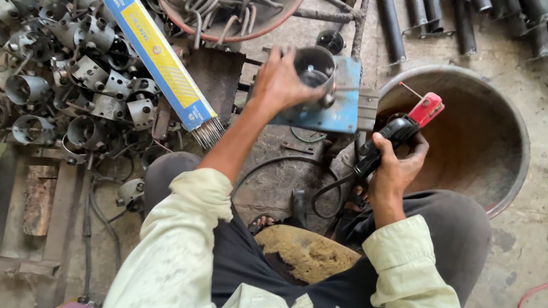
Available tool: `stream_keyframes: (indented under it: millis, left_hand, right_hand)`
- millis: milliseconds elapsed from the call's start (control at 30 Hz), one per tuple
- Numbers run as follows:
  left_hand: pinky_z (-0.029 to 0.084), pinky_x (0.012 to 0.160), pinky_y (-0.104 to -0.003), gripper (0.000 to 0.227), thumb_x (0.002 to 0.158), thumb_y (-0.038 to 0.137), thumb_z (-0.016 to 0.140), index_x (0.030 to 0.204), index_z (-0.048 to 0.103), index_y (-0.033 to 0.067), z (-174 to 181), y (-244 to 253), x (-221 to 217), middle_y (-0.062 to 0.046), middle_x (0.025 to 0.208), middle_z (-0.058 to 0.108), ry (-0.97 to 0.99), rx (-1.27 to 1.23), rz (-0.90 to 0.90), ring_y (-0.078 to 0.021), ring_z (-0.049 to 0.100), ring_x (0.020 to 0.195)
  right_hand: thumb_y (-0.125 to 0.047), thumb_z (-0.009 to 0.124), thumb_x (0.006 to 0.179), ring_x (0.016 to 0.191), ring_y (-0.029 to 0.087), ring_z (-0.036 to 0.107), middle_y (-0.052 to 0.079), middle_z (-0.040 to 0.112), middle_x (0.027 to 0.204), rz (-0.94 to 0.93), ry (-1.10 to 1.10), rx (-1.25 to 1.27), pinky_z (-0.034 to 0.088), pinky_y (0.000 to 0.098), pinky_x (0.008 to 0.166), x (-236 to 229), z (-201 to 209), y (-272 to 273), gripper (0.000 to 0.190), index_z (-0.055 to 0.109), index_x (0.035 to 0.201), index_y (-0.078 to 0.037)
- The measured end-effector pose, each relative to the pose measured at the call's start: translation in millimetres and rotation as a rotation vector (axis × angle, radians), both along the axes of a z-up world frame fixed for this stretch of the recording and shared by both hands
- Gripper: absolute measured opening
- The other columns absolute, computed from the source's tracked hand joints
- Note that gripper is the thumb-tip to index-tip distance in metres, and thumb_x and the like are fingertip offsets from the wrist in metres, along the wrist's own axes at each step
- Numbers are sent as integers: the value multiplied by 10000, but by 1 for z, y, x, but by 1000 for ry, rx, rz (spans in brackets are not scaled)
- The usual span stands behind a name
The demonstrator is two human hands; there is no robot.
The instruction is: The person welds small metal cylinders together on a metal base plate using a stick welder. The person holds a cylinder in place by hand, applies the welding rod to the joints multiple times, and moves finished cylinders into a metal basin.
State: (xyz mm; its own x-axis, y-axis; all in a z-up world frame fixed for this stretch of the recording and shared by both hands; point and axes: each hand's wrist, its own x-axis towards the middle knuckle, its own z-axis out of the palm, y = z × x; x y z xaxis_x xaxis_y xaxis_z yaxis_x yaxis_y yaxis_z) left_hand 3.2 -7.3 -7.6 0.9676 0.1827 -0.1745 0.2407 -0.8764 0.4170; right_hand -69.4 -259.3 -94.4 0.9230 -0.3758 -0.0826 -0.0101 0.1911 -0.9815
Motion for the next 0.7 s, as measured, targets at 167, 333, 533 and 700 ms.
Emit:
stream_keyframes:
  millis: [167,333,533,700]
  left_hand:
    - [424,1083,-451,1296,535,759,845,1475,399,-14,7,-15,5,-195,1377,496,-3,126,-37,-329,475,1294]
    - [360,1133,-476,1268,543,815,800,1456,454,6,10,5,6,-195,1428,493,-5,96,32,-333,424,1360]
    - [636,796,-421,1256,553,873,672,1495,490,62,-18,95,15,-229,1303,635,-216,-307,231,-275,749,1021]
    - [557,812,-339,822,785,692,792,1205,778,-14,-51,246,-3,-98,1041,764,-898,-848,477,-176,685,900]
  right_hand:
    - [-35,862,761,1070,180,624,100,627,1194,-13,-12,-76,546,298,918,11,-6,-7,661,530,1332,5]
    - [17,832,761,971,189,639,98,600,1162,-5,-47,127,588,319,817,12,2,-8,644,506,1316,4]
    - [60,809,802,995,198,667,116,622,1176,34,-23,141,611,311,837,10,5,-11,613,502,1331,6]
    - [82,765,820,983,216,679,114,622,1174,21,-52,178,611,330,816,16,-2,-22,576,491,1323,18]
